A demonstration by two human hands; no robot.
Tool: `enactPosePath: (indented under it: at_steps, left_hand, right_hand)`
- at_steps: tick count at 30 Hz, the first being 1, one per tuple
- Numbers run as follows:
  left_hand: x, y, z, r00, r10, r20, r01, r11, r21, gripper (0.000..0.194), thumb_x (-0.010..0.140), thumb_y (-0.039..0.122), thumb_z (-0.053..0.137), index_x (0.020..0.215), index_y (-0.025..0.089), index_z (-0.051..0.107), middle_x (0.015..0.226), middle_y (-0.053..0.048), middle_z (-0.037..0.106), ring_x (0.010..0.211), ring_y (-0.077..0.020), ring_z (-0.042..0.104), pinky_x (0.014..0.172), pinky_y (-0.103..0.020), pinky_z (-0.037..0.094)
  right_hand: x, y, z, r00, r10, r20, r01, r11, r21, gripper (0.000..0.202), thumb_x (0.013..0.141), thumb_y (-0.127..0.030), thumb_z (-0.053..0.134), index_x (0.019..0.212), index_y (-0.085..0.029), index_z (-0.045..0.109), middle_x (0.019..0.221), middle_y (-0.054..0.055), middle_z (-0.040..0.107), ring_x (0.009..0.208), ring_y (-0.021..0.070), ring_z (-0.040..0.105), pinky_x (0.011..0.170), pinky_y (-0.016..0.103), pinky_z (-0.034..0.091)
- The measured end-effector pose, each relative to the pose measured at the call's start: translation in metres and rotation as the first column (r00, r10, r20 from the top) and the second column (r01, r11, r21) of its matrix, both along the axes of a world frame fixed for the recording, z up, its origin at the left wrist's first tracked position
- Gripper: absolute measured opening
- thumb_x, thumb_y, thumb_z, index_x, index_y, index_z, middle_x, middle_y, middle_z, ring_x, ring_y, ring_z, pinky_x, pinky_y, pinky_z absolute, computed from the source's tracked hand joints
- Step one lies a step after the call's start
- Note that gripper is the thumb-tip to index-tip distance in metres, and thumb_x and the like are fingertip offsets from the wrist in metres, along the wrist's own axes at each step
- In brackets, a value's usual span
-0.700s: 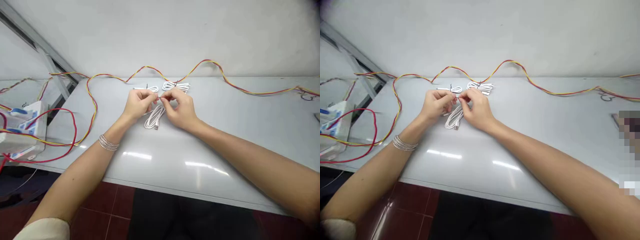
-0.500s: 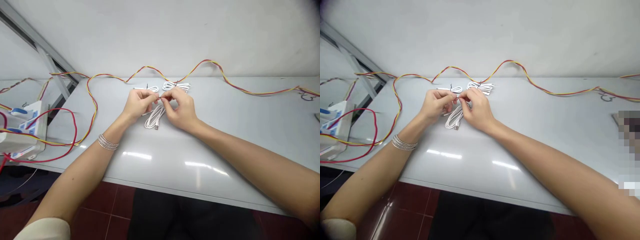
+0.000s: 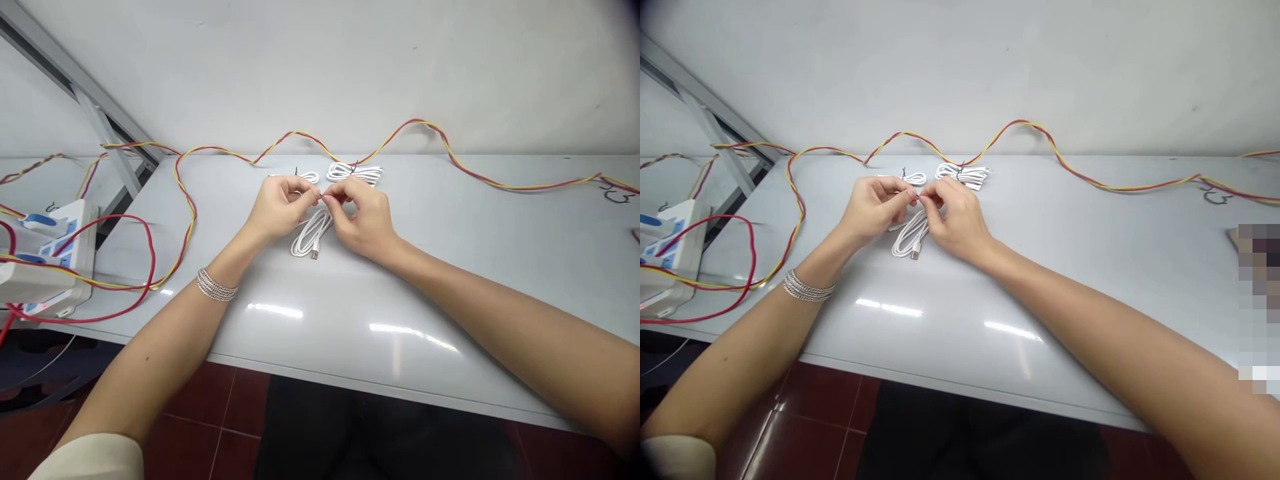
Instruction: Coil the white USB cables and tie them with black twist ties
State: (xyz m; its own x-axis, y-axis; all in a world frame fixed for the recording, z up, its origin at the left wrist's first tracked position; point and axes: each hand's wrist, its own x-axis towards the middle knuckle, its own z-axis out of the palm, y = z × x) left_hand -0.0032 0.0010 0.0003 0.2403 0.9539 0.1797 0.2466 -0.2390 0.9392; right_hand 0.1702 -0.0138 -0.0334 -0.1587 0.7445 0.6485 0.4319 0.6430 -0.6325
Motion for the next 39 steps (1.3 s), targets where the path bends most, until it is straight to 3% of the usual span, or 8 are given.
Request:
enactPosePath:
  at_steps: [7,14,20,22,24,27,33,39]
  left_hand:
    - [0.002,-0.001,-0.012,0.993,0.055,-0.101,-0.031,0.975,0.221,0.017,0.086,0.029,0.069,0.082,0.015,0.063,0.077,-0.005,0.067,0.061,-0.011,0.058,0.057,-0.025,0.044]
    - [0.001,0.0,-0.018,0.979,0.099,-0.178,-0.018,0.914,0.406,0.016,0.088,0.029,0.069,0.082,0.017,0.061,0.081,-0.004,0.067,0.061,-0.0109,0.056,0.054,-0.026,0.039]
    - [0.001,0.001,-0.016,0.983,0.091,-0.157,0.019,0.808,0.589,0.012,0.091,0.024,0.064,0.081,0.019,0.059,0.08,-0.004,0.065,0.062,-0.0108,0.052,0.054,-0.026,0.04]
    - [0.001,0.001,-0.015,0.985,0.086,-0.149,0.015,0.819,0.574,0.014,0.091,0.027,0.065,0.082,0.019,0.06,0.08,-0.004,0.065,0.062,-0.0103,0.053,0.053,-0.026,0.04]
    - [0.0,0.001,-0.014,0.988,0.077,-0.131,0.0,0.862,0.507,0.018,0.092,0.033,0.066,0.082,0.019,0.061,0.081,-0.004,0.066,0.064,-0.0106,0.055,0.054,-0.026,0.04]
    - [0.0,0.0,-0.011,0.992,0.077,-0.099,-0.031,0.915,0.401,0.022,0.09,0.037,0.069,0.08,0.018,0.062,0.081,-0.004,0.067,0.065,-0.0115,0.058,0.056,-0.027,0.041]
    - [0.001,-0.003,-0.008,0.989,0.122,-0.081,-0.091,0.946,0.311,0.024,0.083,0.036,0.076,0.076,0.018,0.063,0.074,-0.002,0.065,0.059,-0.0103,0.054,0.053,-0.026,0.039]
    - [0.003,-0.002,-0.01,0.994,0.105,-0.005,-0.102,0.972,0.213,0.025,0.082,0.039,0.075,0.074,0.018,0.065,0.074,-0.004,0.067,0.06,-0.0112,0.056,0.052,-0.027,0.038]
  right_hand:
    - [-0.001,0.0,0.009,0.982,0.028,-0.189,-0.087,0.945,-0.315,0.012,0.089,-0.024,0.064,0.079,-0.018,0.066,0.077,0.003,0.066,0.072,0.0152,0.056,0.067,0.029,0.042]
    - [-0.002,0.001,0.018,0.869,0.043,-0.492,-0.356,0.745,-0.564,0.019,0.08,-0.022,0.072,0.065,-0.016,0.063,0.063,-0.001,0.056,0.063,0.011,0.047,0.063,0.028,0.038]
    - [0.005,0.003,0.027,0.797,0.068,-0.6,-0.516,0.593,-0.619,0.019,0.075,-0.018,0.073,0.059,-0.017,0.062,0.065,0.001,0.057,0.065,0.0127,0.05,0.066,0.029,0.042]
    - [0.007,0.004,0.028,0.789,0.092,-0.607,-0.544,0.563,-0.622,0.02,0.076,-0.02,0.074,0.059,-0.017,0.062,0.066,0.001,0.056,0.065,0.0127,0.05,0.066,0.029,0.043]
    - [0.008,0.005,0.027,0.79,0.111,-0.603,-0.55,0.562,-0.618,0.02,0.077,-0.023,0.075,0.061,-0.017,0.063,0.067,0.001,0.057,0.065,0.0126,0.05,0.066,0.029,0.043]
    - [0.005,0.006,0.025,0.801,0.099,-0.591,-0.515,0.617,-0.595,0.022,0.078,-0.029,0.077,0.066,-0.017,0.064,0.069,0.002,0.059,0.066,0.013,0.052,0.067,0.029,0.046]
    - [0.001,0.003,0.019,0.853,0.087,-0.515,-0.405,0.731,-0.549,0.025,0.077,-0.037,0.08,0.07,-0.018,0.065,0.068,0.0,0.061,0.067,0.0131,0.055,0.068,0.029,0.049]
    - [-0.002,0.002,0.012,0.877,0.033,-0.479,-0.32,0.784,-0.532,0.025,0.076,-0.037,0.082,0.071,-0.018,0.066,0.067,0.001,0.063,0.065,0.0132,0.055,0.064,0.029,0.047]
